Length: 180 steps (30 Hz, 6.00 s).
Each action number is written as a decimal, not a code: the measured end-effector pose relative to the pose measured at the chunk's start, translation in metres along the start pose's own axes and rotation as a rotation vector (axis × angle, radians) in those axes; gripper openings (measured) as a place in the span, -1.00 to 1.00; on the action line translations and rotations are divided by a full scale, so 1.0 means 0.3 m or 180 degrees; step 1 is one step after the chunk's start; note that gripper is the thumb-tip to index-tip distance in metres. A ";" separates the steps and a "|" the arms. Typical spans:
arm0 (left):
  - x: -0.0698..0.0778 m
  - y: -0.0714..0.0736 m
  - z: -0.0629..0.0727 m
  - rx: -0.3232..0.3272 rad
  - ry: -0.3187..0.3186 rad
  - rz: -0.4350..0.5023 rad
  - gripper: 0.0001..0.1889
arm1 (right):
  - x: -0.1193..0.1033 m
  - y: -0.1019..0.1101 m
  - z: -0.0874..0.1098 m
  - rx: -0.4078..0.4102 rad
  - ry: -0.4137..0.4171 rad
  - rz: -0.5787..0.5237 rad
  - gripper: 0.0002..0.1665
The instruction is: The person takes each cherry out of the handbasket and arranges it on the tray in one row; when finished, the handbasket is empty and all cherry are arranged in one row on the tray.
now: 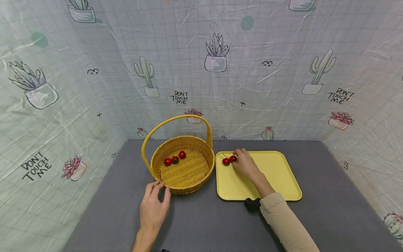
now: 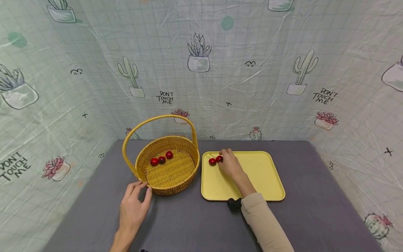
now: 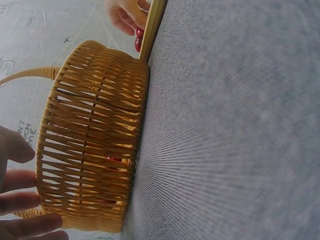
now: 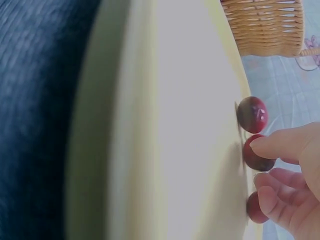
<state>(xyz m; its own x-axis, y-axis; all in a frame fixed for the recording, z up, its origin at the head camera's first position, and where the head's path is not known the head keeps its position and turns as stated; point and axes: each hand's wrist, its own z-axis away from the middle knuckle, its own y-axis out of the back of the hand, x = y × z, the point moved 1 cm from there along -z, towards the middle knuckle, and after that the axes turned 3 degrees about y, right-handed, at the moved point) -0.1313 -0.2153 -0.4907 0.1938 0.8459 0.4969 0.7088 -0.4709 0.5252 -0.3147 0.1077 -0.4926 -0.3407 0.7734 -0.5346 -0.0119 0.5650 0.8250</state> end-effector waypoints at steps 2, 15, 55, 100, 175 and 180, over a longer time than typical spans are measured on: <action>0.000 0.000 -0.001 0.0011 -0.0011 0.0002 -0.77 | -0.004 0.007 0.001 0.0006 0.0004 -0.0013 -0.54; -0.002 -0.003 0.001 0.0025 0.0002 -0.0006 -0.77 | -0.093 0.069 0.007 0.0112 0.0133 -0.0135 -0.54; 0.000 -0.005 0.004 0.0046 -0.0036 0.0017 -0.77 | -0.477 -0.114 -0.129 -0.0353 0.0807 -0.0231 -0.51; -0.002 -0.003 0.003 -0.0015 -0.0115 -0.0013 -0.77 | -0.515 -0.294 -0.226 -0.1284 0.0755 0.0363 -0.34; -0.005 -0.001 0.003 -0.0008 -0.0092 0.0041 -0.77 | -0.468 -0.023 -0.020 -0.0555 0.1210 -0.0328 -0.59; -0.007 -0.002 0.004 0.0000 -0.0112 0.0065 -0.77 | -0.438 0.013 -0.002 -0.0480 0.1166 -0.0495 -0.59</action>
<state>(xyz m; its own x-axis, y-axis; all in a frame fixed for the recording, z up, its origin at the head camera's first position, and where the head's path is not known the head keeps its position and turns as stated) -0.1315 -0.2164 -0.4928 0.2320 0.8445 0.4827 0.7044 -0.4881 0.5153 -0.2706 0.0080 -0.4191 -0.6352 0.5137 -0.5767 -0.2177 0.5974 0.7719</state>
